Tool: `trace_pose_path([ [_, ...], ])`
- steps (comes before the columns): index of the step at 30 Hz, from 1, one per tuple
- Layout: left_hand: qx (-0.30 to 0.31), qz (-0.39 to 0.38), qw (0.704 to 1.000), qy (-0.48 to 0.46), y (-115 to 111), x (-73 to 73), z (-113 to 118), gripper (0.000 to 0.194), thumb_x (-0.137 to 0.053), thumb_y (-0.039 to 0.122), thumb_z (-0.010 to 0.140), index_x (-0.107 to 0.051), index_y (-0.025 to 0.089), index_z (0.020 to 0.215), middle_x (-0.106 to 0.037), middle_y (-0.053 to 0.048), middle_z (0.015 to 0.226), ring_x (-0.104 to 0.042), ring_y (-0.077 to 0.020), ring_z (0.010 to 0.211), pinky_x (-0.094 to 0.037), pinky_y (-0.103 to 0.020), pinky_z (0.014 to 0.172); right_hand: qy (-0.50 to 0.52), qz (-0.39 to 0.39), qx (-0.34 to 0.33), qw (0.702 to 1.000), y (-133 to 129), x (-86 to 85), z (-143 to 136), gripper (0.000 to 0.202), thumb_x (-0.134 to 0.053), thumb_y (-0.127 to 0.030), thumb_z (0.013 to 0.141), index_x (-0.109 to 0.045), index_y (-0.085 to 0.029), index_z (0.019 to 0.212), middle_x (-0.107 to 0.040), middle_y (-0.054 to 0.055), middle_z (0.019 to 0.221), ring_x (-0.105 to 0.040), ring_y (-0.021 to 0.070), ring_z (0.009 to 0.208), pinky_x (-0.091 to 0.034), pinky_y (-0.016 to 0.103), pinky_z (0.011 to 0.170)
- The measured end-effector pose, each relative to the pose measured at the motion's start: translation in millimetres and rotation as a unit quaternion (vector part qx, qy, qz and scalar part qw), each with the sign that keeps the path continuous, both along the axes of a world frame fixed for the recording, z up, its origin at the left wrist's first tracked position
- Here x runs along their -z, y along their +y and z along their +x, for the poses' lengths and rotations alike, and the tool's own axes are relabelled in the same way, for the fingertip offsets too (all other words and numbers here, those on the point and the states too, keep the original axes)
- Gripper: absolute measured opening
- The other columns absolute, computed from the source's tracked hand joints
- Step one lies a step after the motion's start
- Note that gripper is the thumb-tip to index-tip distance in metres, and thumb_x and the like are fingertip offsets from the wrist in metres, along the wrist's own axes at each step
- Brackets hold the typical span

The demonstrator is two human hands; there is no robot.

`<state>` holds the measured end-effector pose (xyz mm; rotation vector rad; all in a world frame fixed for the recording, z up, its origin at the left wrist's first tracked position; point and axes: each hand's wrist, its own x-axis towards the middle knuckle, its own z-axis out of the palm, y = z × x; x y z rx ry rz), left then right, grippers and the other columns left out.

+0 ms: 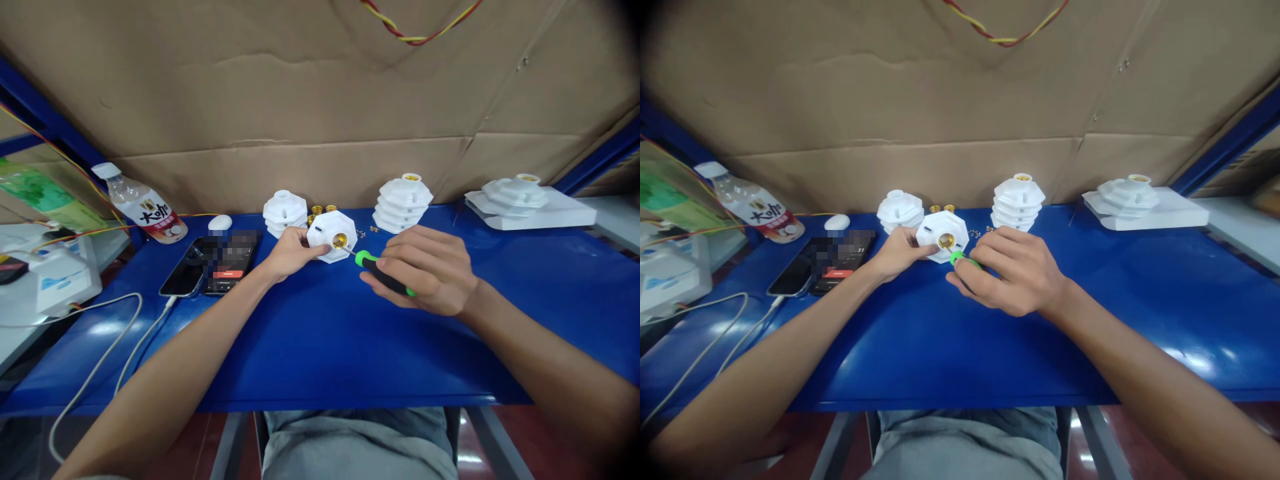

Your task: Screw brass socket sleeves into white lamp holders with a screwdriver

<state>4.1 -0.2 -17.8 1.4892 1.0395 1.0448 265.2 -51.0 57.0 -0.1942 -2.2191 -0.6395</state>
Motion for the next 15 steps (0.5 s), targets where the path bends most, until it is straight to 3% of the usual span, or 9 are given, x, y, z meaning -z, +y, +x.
trace_pose_path([
  [4,-0.003,-0.007,1.000,0.008,-0.5,-0.6,0.2,0.019,-0.090,0.029,0.077,-0.081,0.014,0.085,-0.083,-0.010,0.090,-0.074,-0.0222,0.076,-0.061,-0.037,0.073,0.011,-0.013,-0.028,0.999,0.5,0.5,-2.8,0.029,-0.078,-0.020,0.087,-0.060,-0.018,0.109,-0.081,0.014,0.101,-0.078,0.0258,0.087,-0.063,0.040,0.072],
  [8,-0.007,-0.005,1.000,0.006,0.0,-0.4,0.7,0.021,-0.091,0.030,0.075,-0.081,0.014,0.086,-0.082,-0.009,0.089,-0.073,-0.0209,0.074,-0.060,-0.035,0.071,0.019,-0.004,0.000,1.000,1.1,1.6,-3.6,0.030,-0.082,-0.020,0.087,-0.059,-0.021,0.107,-0.077,0.004,0.081,-0.072,0.0211,0.072,-0.059,0.037,0.065],
  [10,-0.002,-0.007,1.000,-0.002,0.2,0.0,1.0,0.021,-0.091,0.030,0.076,-0.082,0.014,0.087,-0.083,-0.010,0.091,-0.074,-0.0218,0.077,-0.062,-0.036,0.073,0.014,-0.002,0.001,1.000,1.0,2.1,-3.5,0.030,-0.081,-0.025,0.088,-0.059,-0.021,0.109,-0.078,0.007,0.088,-0.073,0.0225,0.074,-0.059,0.039,0.065],
  [13,-0.003,-0.018,1.000,-0.013,0.8,1.3,1.0,0.022,-0.091,0.028,0.075,-0.082,0.014,0.089,-0.083,-0.010,0.092,-0.076,-0.0228,0.079,-0.063,-0.038,0.077,0.015,-0.023,-0.012,1.000,0.4,3.1,-4.1,0.031,-0.078,-0.020,0.088,-0.058,-0.020,0.112,-0.080,0.012,0.102,-0.078,0.0244,0.086,-0.062,0.040,0.071],
  [15,-0.005,-0.022,1.000,-0.015,1.2,2.3,0.9,0.022,-0.091,0.028,0.075,-0.082,0.013,0.090,-0.083,-0.011,0.092,-0.076,-0.0228,0.079,-0.063,-0.039,0.078,0.021,-0.032,-0.002,0.999,-0.2,3.9,-4.9,0.030,-0.078,-0.015,0.088,-0.059,-0.021,0.110,-0.080,0.007,0.095,-0.077,0.0210,0.082,-0.061,0.036,0.069],
])
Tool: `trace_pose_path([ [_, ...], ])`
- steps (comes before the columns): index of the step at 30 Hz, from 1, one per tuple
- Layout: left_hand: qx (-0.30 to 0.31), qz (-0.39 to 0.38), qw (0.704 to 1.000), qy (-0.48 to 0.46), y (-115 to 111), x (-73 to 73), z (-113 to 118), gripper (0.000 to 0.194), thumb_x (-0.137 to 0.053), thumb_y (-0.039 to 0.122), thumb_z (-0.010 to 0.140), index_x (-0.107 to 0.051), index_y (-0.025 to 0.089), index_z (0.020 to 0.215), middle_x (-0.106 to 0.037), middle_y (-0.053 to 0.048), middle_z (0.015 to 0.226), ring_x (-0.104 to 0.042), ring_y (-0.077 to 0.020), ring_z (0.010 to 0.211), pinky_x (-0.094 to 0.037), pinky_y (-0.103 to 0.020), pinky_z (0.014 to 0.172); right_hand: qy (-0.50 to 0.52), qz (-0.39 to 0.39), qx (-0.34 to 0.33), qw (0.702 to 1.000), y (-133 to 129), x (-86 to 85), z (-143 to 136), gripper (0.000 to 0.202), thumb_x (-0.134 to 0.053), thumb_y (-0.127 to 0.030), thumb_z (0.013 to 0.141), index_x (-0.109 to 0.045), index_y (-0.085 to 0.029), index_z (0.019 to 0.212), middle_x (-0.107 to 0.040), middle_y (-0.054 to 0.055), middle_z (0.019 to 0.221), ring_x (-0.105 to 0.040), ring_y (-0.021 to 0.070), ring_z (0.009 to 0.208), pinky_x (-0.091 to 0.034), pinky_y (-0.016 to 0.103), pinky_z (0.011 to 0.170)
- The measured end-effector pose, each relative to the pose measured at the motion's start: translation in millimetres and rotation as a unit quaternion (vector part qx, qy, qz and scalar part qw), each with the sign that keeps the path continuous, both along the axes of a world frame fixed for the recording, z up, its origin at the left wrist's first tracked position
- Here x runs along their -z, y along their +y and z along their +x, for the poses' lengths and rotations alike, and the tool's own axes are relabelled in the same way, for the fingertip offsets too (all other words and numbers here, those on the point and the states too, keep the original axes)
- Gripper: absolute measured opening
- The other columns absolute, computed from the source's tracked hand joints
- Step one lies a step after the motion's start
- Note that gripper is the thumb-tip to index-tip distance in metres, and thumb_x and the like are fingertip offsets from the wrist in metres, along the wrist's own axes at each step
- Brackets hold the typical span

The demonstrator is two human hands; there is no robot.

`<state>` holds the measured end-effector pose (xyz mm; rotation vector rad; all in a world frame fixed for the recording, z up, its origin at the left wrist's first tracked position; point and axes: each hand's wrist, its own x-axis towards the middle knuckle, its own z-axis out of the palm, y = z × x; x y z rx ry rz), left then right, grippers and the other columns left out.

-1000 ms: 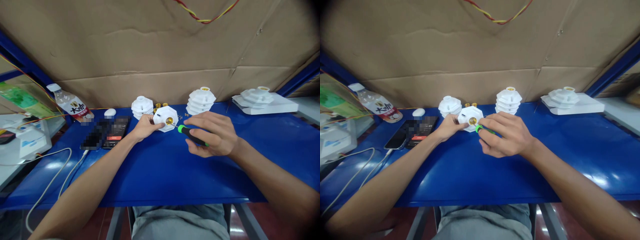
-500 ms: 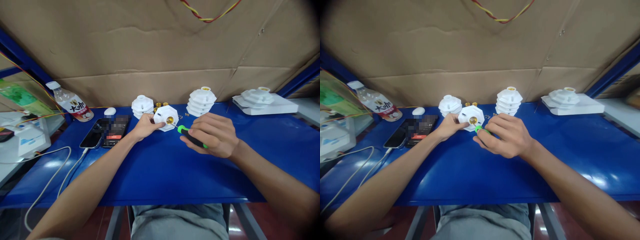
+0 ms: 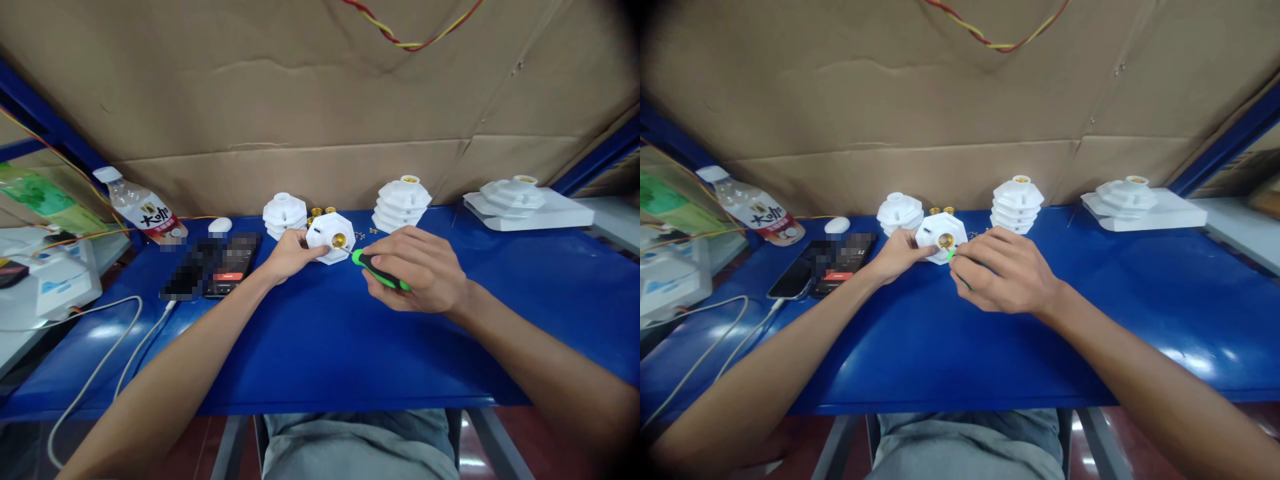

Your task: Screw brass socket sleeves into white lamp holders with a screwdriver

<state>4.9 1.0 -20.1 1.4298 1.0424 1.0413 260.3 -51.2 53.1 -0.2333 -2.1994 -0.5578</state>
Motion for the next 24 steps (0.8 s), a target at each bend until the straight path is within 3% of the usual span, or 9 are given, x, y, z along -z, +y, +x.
trace_pose_path([
  [2,-0.001,0.004,1.000,0.005,0.0,0.5,-0.1,0.022,-0.090,0.028,0.076,-0.082,0.013,0.089,-0.083,-0.011,0.093,-0.076,-0.0225,0.079,-0.063,-0.038,0.078,0.003,0.002,0.018,1.000,-0.4,0.9,-0.5,0.027,-0.080,-0.019,0.090,-0.059,-0.024,0.108,-0.078,0.001,0.085,-0.074,0.0179,0.073,-0.059,0.034,0.065],
  [5,0.000,0.013,1.000,0.010,0.0,0.4,0.2,0.021,-0.090,0.028,0.076,-0.082,0.013,0.088,-0.083,-0.011,0.093,-0.075,-0.0221,0.078,-0.062,-0.037,0.076,0.002,-0.002,0.029,1.000,-0.3,3.7,-0.8,0.027,-0.078,-0.027,0.092,-0.057,-0.026,0.109,-0.080,0.004,0.096,-0.073,0.0186,0.074,-0.059,0.035,0.064],
  [8,-0.002,0.007,1.000,0.007,0.4,0.1,0.8,0.021,-0.089,0.028,0.076,-0.081,0.013,0.089,-0.083,-0.010,0.092,-0.074,-0.0213,0.077,-0.061,-0.036,0.075,0.012,-0.028,0.023,0.999,0.7,7.7,-1.0,0.030,-0.075,-0.019,0.091,-0.057,-0.026,0.114,-0.081,0.006,0.108,-0.076,0.0184,0.080,-0.062,0.035,0.069],
  [12,-0.010,0.013,0.999,0.034,0.9,-0.7,0.7,0.017,-0.088,0.026,0.075,-0.081,0.014,0.084,-0.082,-0.009,0.087,-0.071,-0.0194,0.073,-0.059,-0.034,0.071,0.038,-0.021,0.033,0.999,3.1,7.8,0.6,0.037,-0.081,-0.017,0.088,-0.061,-0.026,0.118,-0.081,0.003,0.095,-0.075,0.0178,0.073,-0.062,0.033,0.067],
  [14,-0.006,0.008,0.999,0.031,0.6,-1.3,0.5,0.017,-0.088,0.026,0.075,-0.081,0.013,0.084,-0.082,-0.009,0.087,-0.072,-0.0195,0.073,-0.059,-0.034,0.071,0.035,-0.026,0.028,0.999,4.3,5.9,2.9,0.039,-0.082,-0.021,0.088,-0.060,-0.026,0.120,-0.081,0.008,0.106,-0.078,0.0218,0.083,-0.064,0.037,0.072],
  [17,-0.002,-0.009,1.000,-0.001,0.3,-1.6,0.1,0.020,-0.089,0.027,0.075,-0.081,0.014,0.088,-0.082,-0.009,0.091,-0.074,-0.0209,0.077,-0.062,-0.036,0.075,-0.011,-0.094,0.003,0.996,4.8,4.9,6.7,0.037,-0.074,-0.017,0.092,-0.057,-0.025,0.124,-0.075,0.015,0.135,-0.077,0.0273,0.114,-0.067,0.043,0.088],
  [20,-0.009,-0.008,1.000,-0.011,1.0,-0.1,-0.5,0.021,-0.090,0.028,0.075,-0.081,0.014,0.089,-0.082,-0.009,0.090,-0.075,-0.0221,0.078,-0.063,-0.038,0.077,-0.053,-0.143,0.037,0.988,2.8,7.4,8.5,0.033,-0.067,-0.012,0.096,-0.060,-0.025,0.125,-0.076,0.010,0.137,-0.078,0.0230,0.113,-0.066,0.037,0.090],
  [24,-0.013,0.007,1.000,-0.010,2.9,4.9,-1.1,0.022,-0.090,0.028,0.075,-0.082,0.014,0.089,-0.083,-0.010,0.093,-0.076,-0.0236,0.081,-0.063,-0.043,0.083,-0.021,-0.130,0.097,0.987,-1.3,10.8,5.0,0.031,-0.071,-0.015,0.097,-0.063,-0.027,0.124,-0.080,0.003,0.126,-0.081,0.0189,0.102,-0.065,0.028,0.081],
])
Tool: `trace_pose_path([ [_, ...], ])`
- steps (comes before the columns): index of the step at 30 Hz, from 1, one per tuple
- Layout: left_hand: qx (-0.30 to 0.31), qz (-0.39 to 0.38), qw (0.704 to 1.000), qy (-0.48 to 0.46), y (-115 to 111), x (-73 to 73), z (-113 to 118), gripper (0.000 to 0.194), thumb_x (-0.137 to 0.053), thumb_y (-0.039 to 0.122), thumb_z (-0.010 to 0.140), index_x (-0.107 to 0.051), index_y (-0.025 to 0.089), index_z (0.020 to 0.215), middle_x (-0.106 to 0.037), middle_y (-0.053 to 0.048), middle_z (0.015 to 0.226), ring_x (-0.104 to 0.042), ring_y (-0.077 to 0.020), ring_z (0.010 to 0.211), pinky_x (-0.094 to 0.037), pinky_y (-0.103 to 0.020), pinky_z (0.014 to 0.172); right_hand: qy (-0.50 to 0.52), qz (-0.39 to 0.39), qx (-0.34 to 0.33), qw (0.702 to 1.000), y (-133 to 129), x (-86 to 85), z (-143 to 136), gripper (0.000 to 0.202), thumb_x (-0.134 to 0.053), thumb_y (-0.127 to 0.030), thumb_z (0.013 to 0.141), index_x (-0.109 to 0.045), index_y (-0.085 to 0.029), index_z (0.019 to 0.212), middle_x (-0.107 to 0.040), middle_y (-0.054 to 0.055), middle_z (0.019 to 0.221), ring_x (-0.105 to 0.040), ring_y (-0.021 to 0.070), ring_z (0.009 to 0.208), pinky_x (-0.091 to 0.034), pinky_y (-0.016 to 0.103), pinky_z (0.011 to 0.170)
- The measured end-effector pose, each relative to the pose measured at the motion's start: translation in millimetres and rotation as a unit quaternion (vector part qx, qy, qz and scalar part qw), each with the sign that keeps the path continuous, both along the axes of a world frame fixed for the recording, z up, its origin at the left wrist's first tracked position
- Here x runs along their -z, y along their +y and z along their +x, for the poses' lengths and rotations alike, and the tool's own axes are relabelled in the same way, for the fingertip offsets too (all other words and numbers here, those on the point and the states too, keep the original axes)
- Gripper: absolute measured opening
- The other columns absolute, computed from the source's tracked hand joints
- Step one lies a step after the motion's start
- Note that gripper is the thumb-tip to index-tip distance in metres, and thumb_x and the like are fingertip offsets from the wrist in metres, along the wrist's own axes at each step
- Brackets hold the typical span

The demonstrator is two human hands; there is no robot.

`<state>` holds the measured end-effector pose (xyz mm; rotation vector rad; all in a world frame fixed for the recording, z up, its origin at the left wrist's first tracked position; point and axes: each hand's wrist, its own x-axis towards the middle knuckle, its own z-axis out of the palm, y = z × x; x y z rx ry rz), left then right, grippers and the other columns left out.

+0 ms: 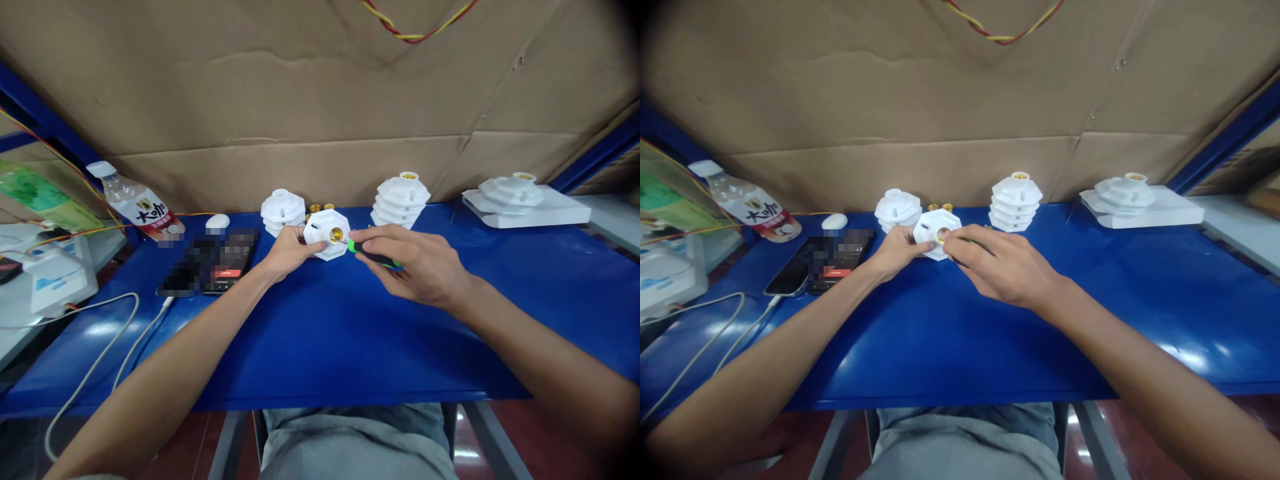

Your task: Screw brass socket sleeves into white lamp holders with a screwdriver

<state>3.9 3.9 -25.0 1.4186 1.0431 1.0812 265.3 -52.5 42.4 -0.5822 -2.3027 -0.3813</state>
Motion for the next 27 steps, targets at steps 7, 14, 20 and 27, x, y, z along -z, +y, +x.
trace_pose_path([
  [7,-0.005,0.011,1.000,0.003,-0.5,3.6,1.0,0.028,-0.091,0.032,0.074,-0.082,0.014,0.093,-0.083,-0.011,0.098,-0.077,-0.0263,0.087,-0.063,-0.047,0.089,0.115,0.116,0.076,0.984,-6.8,6.0,-15.7,0.036,-0.083,-0.026,0.091,-0.062,-0.024,0.120,-0.083,-0.002,0.096,-0.080,0.0162,0.079,-0.061,0.025,0.068],
  [14,0.007,0.003,1.000,0.003,-5.9,-5.4,2.9,0.024,-0.091,0.030,0.073,-0.082,0.015,0.090,-0.083,-0.010,0.097,-0.075,-0.0240,0.083,-0.063,-0.042,0.083,0.165,0.039,-0.015,0.985,0.8,3.7,-14.4,0.056,-0.084,-0.023,0.089,-0.053,-0.026,0.135,-0.080,0.009,0.123,-0.082,0.0251,0.104,-0.068,0.036,0.085],
  [20,0.015,0.012,1.000,0.009,-5.0,-6.0,1.0,0.023,-0.091,0.030,0.074,-0.082,0.015,0.088,-0.082,-0.009,0.090,-0.073,-0.0226,0.080,-0.060,-0.037,0.078,0.057,-0.052,-0.056,0.995,-3.6,-2.7,-2.9,0.040,-0.072,-0.013,0.095,-0.061,-0.032,0.128,-0.074,0.004,0.135,-0.079,0.0203,0.114,-0.067,0.035,0.093],
  [27,-0.008,0.006,1.000,0.003,-1.5,-0.2,0.3,0.028,-0.091,0.029,0.072,-0.082,0.013,0.093,-0.083,-0.011,0.098,-0.075,-0.0237,0.084,-0.059,-0.039,0.083,-0.069,0.009,-0.006,0.998,-9.3,-19.2,6.9,0.030,-0.061,-0.009,0.096,-0.062,-0.027,0.120,-0.076,0.005,0.131,-0.078,0.0169,0.090,-0.056,0.025,0.062],
])
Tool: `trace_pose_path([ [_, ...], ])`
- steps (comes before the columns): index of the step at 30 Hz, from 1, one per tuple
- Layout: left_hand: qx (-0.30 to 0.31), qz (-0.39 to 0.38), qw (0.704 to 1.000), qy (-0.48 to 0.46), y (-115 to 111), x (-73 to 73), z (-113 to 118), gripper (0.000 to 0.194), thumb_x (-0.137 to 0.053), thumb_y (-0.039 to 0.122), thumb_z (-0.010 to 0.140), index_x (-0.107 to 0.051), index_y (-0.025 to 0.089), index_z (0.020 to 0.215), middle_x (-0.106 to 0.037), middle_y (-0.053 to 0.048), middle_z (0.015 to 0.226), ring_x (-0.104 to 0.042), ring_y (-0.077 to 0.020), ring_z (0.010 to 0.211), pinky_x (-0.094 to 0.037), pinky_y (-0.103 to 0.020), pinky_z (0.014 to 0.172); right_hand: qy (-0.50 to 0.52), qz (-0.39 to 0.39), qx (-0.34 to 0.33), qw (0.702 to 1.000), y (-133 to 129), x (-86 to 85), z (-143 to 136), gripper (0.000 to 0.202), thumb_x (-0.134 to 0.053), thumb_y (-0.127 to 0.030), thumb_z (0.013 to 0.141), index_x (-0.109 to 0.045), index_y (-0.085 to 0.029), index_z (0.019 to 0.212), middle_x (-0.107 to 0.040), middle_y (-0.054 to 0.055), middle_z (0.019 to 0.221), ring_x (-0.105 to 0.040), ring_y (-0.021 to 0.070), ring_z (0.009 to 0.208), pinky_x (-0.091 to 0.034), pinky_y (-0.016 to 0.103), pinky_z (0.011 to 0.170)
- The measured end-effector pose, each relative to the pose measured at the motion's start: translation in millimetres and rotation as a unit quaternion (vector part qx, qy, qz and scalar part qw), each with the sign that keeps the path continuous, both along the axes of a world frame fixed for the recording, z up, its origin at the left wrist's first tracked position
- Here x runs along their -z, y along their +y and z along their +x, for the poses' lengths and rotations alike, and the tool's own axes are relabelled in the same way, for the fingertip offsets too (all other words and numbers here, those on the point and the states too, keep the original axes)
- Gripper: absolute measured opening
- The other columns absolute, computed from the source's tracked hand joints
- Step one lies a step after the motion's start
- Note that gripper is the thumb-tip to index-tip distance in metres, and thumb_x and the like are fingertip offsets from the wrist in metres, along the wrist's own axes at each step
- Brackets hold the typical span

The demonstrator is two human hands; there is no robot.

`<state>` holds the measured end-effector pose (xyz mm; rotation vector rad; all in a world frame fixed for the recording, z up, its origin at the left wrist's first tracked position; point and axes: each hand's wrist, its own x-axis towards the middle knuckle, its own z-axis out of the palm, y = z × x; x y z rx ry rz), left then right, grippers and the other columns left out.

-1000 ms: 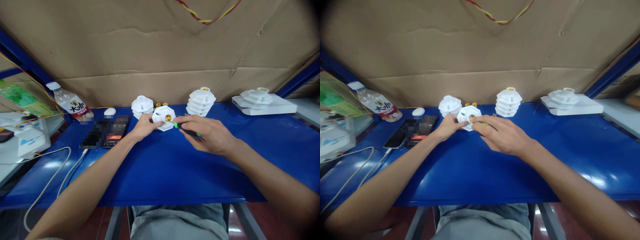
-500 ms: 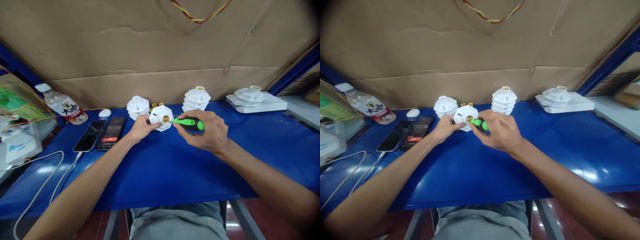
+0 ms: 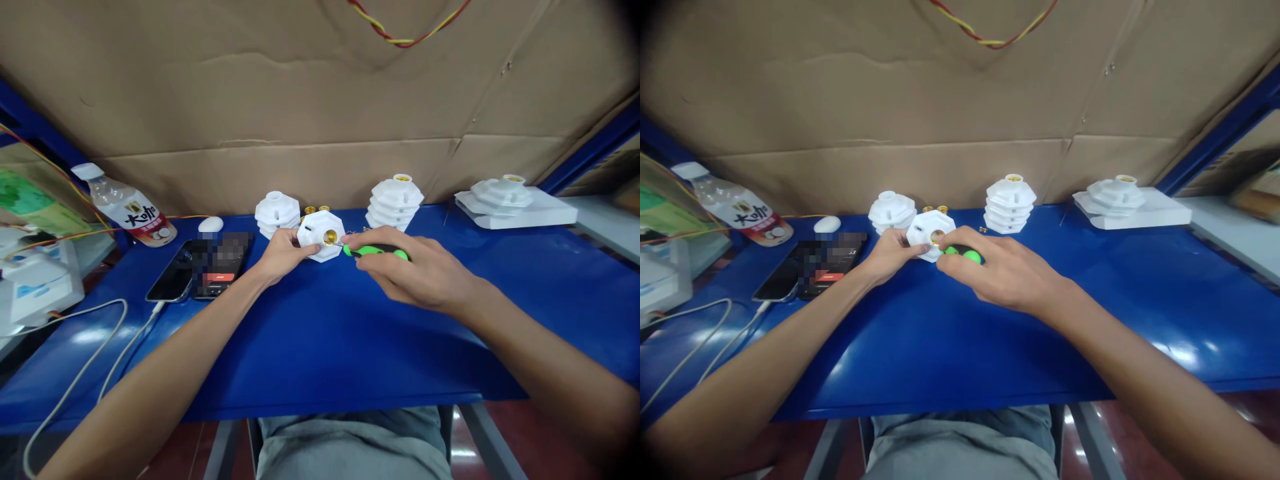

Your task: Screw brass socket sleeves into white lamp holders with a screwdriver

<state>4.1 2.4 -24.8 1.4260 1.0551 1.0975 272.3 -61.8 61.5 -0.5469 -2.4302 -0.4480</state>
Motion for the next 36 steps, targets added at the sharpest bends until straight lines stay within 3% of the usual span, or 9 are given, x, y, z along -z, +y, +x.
trace_pose_path([
  [6,-0.001,0.000,1.000,0.001,-3.0,-0.2,1.9,0.030,-0.090,0.028,0.075,-0.082,0.013,0.099,-0.084,-0.011,0.102,-0.076,-0.0238,0.088,-0.061,-0.041,0.089,0.050,0.048,0.064,0.996,-7.5,3.0,-11.4,0.027,-0.064,-0.008,0.095,-0.062,-0.026,0.116,-0.079,0.002,0.118,-0.075,0.0133,0.079,-0.047,0.023,0.051],
  [14,-0.010,0.012,1.000,-0.016,-7.0,-1.0,4.1,0.028,-0.091,0.029,0.075,-0.082,0.013,0.096,-0.084,-0.011,0.101,-0.077,-0.0233,0.088,-0.062,-0.042,0.090,0.153,0.088,0.090,0.980,-5.0,9.7,-22.7,0.017,-0.075,-0.019,0.097,-0.062,-0.023,0.108,-0.081,0.000,0.096,-0.077,0.0134,0.077,-0.052,0.024,0.053],
  [19,-0.011,0.009,1.000,-0.013,-7.6,-2.7,6.2,0.030,-0.090,0.027,0.075,-0.082,0.013,0.100,-0.084,-0.012,0.106,-0.078,-0.0235,0.091,-0.062,-0.042,0.093,0.181,0.081,0.103,0.975,-2.9,9.0,-24.3,0.019,-0.079,-0.021,0.095,-0.063,-0.024,0.105,-0.081,0.000,0.094,-0.078,0.0148,0.076,-0.056,0.024,0.056],
  [24,0.055,-0.107,0.993,-0.012,-7.0,-12.6,1.7,0.031,-0.090,0.022,0.074,-0.082,0.011,0.101,-0.083,-0.015,0.104,-0.079,-0.0265,0.092,-0.064,-0.044,0.090,0.320,0.037,0.125,0.938,6.1,-4.4,-10.7,0.037,-0.090,-0.032,0.083,-0.064,-0.027,0.108,-0.075,0.003,0.098,-0.077,0.0216,0.078,-0.063,0.033,0.064],
  [27,0.099,-0.172,0.980,-0.025,-7.1,-21.9,-6.8,0.034,-0.090,0.026,0.077,-0.081,0.011,0.106,-0.083,-0.018,0.108,-0.080,-0.0295,0.098,-0.066,-0.044,0.089,0.415,-0.025,0.071,0.907,22.5,-9.1,3.6,0.043,-0.087,-0.028,0.086,-0.057,-0.027,0.117,-0.072,0.006,0.102,-0.079,0.0242,0.087,-0.067,0.036,0.072],
  [29,0.101,-0.186,0.977,-0.001,-7.7,-27.8,-12.2,0.036,-0.090,0.031,0.080,-0.081,0.011,0.109,-0.082,-0.019,0.110,-0.080,-0.0299,0.098,-0.067,-0.041,0.083,0.427,-0.024,0.087,0.900,36.7,-4.6,12.6,0.044,-0.087,-0.031,0.087,-0.056,-0.026,0.117,-0.072,0.006,0.100,-0.079,0.0239,0.085,-0.066,0.035,0.066],
  [31,0.099,-0.181,0.978,0.035,-8.8,-32.4,-15.2,0.040,-0.090,0.034,0.081,-0.080,0.012,0.113,-0.082,-0.020,0.109,-0.080,-0.0295,0.093,-0.067,-0.038,0.073,0.390,-0.044,0.119,0.912,49.8,5.6,19.0,0.044,-0.087,-0.033,0.087,-0.056,-0.027,0.117,-0.074,0.005,0.096,-0.078,0.0235,0.081,-0.067,0.033,0.062],
  [36,0.106,-0.089,0.983,0.117,-12.9,-36.0,-12.5,0.042,-0.093,0.034,0.076,-0.082,0.015,0.113,-0.081,-0.016,0.094,-0.078,-0.0242,0.073,-0.063,-0.030,0.056,0.335,-0.075,0.113,0.932,67.6,33.3,21.2,0.044,-0.086,-0.033,0.086,-0.057,-0.026,0.118,-0.076,0.003,0.096,-0.078,0.0200,0.072,-0.066,0.029,0.058],
])
